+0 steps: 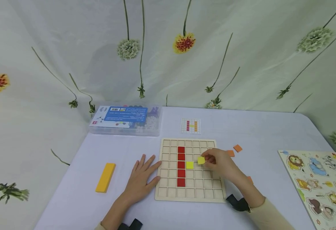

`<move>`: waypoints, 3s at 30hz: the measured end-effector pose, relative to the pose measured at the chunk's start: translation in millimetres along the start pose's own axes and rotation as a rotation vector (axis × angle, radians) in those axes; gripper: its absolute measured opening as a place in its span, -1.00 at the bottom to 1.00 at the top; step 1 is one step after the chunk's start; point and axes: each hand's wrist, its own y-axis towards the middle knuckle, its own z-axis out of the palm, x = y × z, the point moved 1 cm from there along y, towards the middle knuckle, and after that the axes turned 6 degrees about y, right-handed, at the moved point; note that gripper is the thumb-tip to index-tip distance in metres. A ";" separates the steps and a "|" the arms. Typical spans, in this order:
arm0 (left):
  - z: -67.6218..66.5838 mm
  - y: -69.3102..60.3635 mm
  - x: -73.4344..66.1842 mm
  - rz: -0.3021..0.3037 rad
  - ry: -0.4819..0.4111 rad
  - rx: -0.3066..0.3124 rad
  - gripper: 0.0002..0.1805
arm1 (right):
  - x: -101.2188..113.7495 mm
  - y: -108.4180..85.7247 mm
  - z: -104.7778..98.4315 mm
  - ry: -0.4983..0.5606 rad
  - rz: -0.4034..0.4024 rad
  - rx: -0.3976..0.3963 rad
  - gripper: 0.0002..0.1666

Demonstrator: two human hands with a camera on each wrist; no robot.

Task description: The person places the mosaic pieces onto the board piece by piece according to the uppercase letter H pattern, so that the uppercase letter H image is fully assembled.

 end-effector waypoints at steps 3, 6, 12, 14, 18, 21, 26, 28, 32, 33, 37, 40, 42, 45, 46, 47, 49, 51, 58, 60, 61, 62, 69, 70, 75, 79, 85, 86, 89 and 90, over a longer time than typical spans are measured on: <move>0.0 0.2 -0.2 0.003 0.000 -0.004 -0.44 | 0.2 2.2 4.7 -0.014 0.007 0.021 -0.76; 0.1 0.2 -0.1 0.004 0.001 -0.004 -0.44 | -0.4 3.3 8.6 -0.011 0.021 0.031 -0.78; 1.1 0.3 1.2 0.005 0.006 -0.003 -0.44 | -1.1 4.5 12.1 -0.006 0.012 0.064 -0.79; 1.4 0.4 1.6 0.006 0.005 -0.004 -0.44 | -1.5 5.6 12.8 -0.011 0.017 0.073 -0.79; 1.4 0.1 1.1 0.008 0.003 -0.005 -0.44 | -1.7 6.7 13.7 -0.021 0.025 0.086 -0.79; 1.3 -0.2 1.0 0.008 0.002 -0.005 -0.44 | -1.3 6.7 14.8 -0.025 0.026 0.091 -0.80; 2.1 -0.5 1.3 0.002 0.002 0.000 -0.44 | -0.3 5.7 14.4 -0.028 0.019 0.094 -0.78; 2.1 -0.4 1.1 0.000 -0.001 0.002 -0.44 | 1.1 3.2 11.0 -0.019 0.011 0.090 -0.78; 1.8 -0.1 0.7 0.001 -0.004 0.000 -0.44 | 3.4 -6.1 -2.1 0.005 -0.017 0.055 -0.73; 1.5 -0.1 0.6 0.001 -0.005 -0.001 -0.44 | 3.0 -9.3 -6.4 0.011 -0.030 0.039 -0.71; 1.2 -0.3 0.9 0.001 -0.003 -0.004 -0.44 | -2.4 -26.1 -26.2 0.036 -0.098 -0.047 -0.63; 1.5 0.1 0.8 0.003 0.001 -0.005 -0.44 | -11.0 -41.5 -41.7 0.034 -0.138 -0.123 -0.56; 1.7 0.4 0.7 0.003 0.006 -0.001 -0.44 | -18.0 -51.7 -51.3 0.027 -0.138 -0.175 -0.51; 0.7 0.6 0.1 0.004 0.008 -0.001 -0.44 | -30.1 -64.9 -63.4 0.021 -0.104 -0.245 -0.46; 0.3 0.6 -0.1 0.004 0.009 -0.001 -0.45 | -34.6 -68.7 -66.5 0.023 -0.085 -0.264 -0.45; 0.0 0.6 -0.3 0.001 0.009 0.001 -0.44 | -39.3 -72.5 -69.2 0.022 -0.060 -0.283 -0.45; -0.4 0.7 -0.7 -0.001 0.007 0.003 -0.44 | -48.9 -79.4 -73.3 0.030 -0.017 -0.308 -0.45; -0.4 0.9 -0.9 -0.003 0.006 0.008 -0.44 | -58.5 -85.3 -76.0 0.054 0.021 -0.312 -0.44; 0.8 1.1 0.2 0.000 0.008 0.005 -0.44 | -86.6 -95.1 -76.3 0.108 0.169 -0.195 -0.32; 1.2 0.8 1.0 0.003 0.013 -0.002 -0.44 | -92.2 -94.7 -74.3 0.129 0.186 -0.152 -0.29; 1.8 0.7 1.2 0.004 0.016 -0.003 -0.44 | -94.5 -94.4 -73.2 0.142 0.191 -0.135 -0.27; 2.1 0.6 1.1 0.008 0.018 -0.008 -0.44 | -96.7 -94.1 -72.2 0.152 0.192 -0.120 -0.26; 2.3 0.4 1.2 0.014 0.023 -0.010 -0.44 | -103.6 -93.1 -65.1 0.165 0.214 -0.070 -0.24; 1.9 0.5 1.0 0.015 0.024 -0.010 -0.44 | -103.9 -93.2 -64.2 0.157 0.211 -0.069 -0.25; 1.3 1.3 1.2 0.010 0.029 0.001 -0.44 | -104.3 -93.6 -60.9 0.096 0.192 -0.078 -0.31; 1.3 1.8 1.6 0.007 0.025 0.007 -0.44 | -103.4 -93.2 -60.0 0.064 0.200 -0.088 -0.35; 0.7 1.3 1.0 0.008 0.021 0.003 -0.44 | -103.8 -93.3 -59.5 0.044 0.210 -0.102 -0.39; 0.5 1.3 0.7 0.009 0.021 0.003 -0.44 | -104.3 -93.6 -59.4 0.042 0.208 -0.105 -0.39; 0.2 1.5 0.3 0.010 0.021 0.002 -0.44 | -104.9 -94.3 -59.0 0.037 0.207 -0.114 -0.41; 0.2 1.7 0.3 0.012 0.021 0.001 -0.44 | -105.3 -94.3 -59.1 0.034 0.209 -0.115 -0.41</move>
